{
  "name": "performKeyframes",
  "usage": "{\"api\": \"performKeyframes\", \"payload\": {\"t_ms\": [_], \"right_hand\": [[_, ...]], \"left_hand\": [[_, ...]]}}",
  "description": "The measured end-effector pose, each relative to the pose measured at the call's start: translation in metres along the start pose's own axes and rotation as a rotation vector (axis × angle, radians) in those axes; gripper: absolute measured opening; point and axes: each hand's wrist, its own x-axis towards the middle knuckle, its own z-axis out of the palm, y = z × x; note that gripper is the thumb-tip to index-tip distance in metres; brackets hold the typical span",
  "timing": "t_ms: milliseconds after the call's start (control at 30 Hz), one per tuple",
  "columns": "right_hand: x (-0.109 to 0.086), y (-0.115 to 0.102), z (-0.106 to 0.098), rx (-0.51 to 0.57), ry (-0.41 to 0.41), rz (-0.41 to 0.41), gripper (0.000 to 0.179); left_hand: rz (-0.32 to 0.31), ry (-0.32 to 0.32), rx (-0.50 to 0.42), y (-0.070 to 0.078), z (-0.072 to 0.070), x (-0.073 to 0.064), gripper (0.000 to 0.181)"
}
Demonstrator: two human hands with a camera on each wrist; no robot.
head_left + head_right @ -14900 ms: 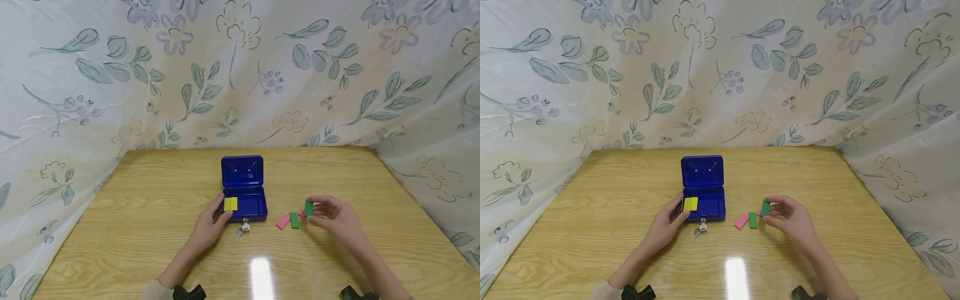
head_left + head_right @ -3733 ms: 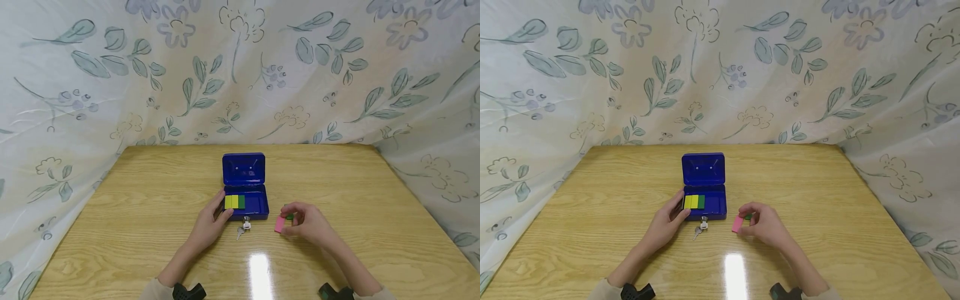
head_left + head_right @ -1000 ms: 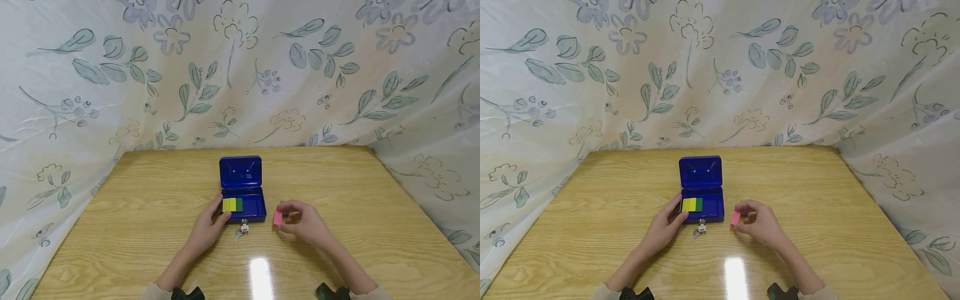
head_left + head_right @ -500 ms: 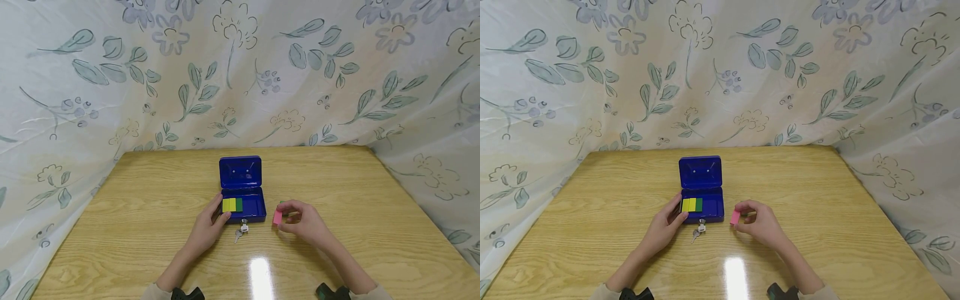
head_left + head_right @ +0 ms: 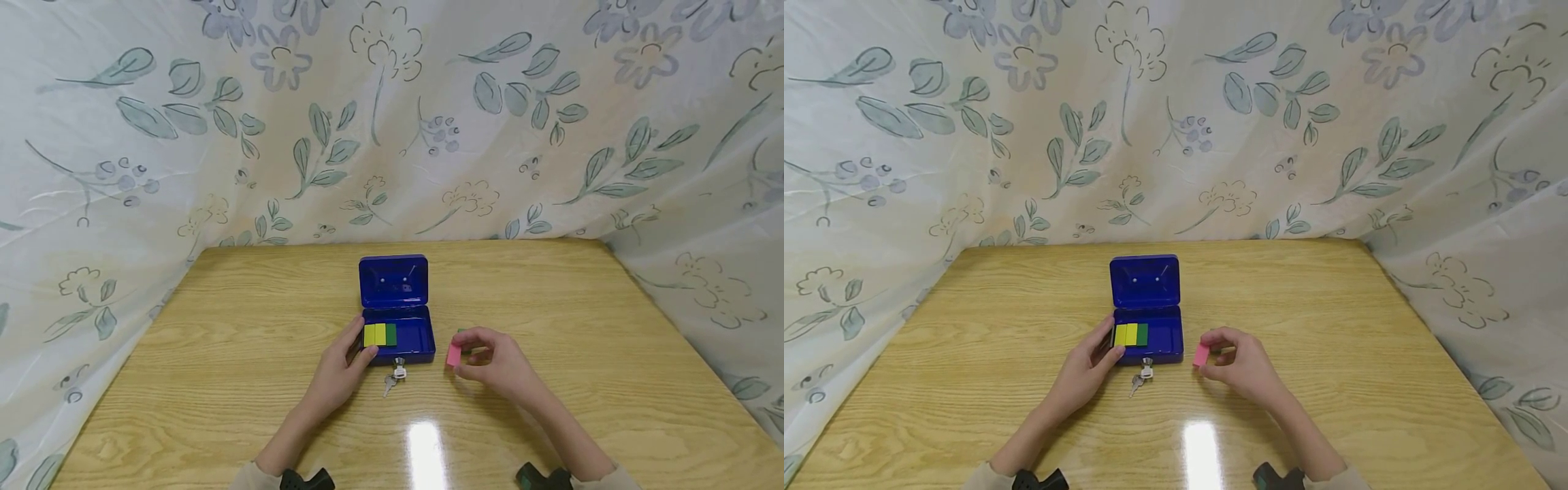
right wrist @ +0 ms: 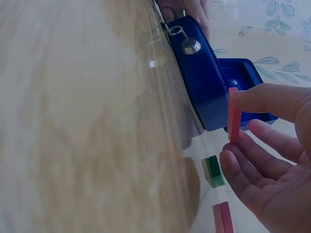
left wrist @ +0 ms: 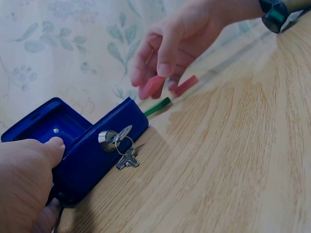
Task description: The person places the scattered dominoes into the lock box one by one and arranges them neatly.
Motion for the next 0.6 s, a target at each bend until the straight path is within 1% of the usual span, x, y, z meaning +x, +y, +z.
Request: {"api": "performKeyframes", "payload": {"t_ms": [133,200,333,600], "right_hand": [[0.001,0.0,0.0,0.008,0.002,0.01,0.038],[0.002,0.001,0.0,0.003,0.002,0.004,0.037],[0.004,-0.001,-0.001,-0.017,-0.004,-0.02,0.037],[0.016,-0.012,-0.003,-0.084,-0.011,-0.056,0.036]], "left_hand": [[0.014,0.003,0.007,-0.019,0.001,0.002,0.061],[0.02,-0.002,0.011,-0.023,0.001,0.003,0.062],[0.029,-0.01,0.004,-0.026,0.0,0.003,0.063],[0.037,-0.015,0.013,-0.026,0.001,0.002,0.063]]}}
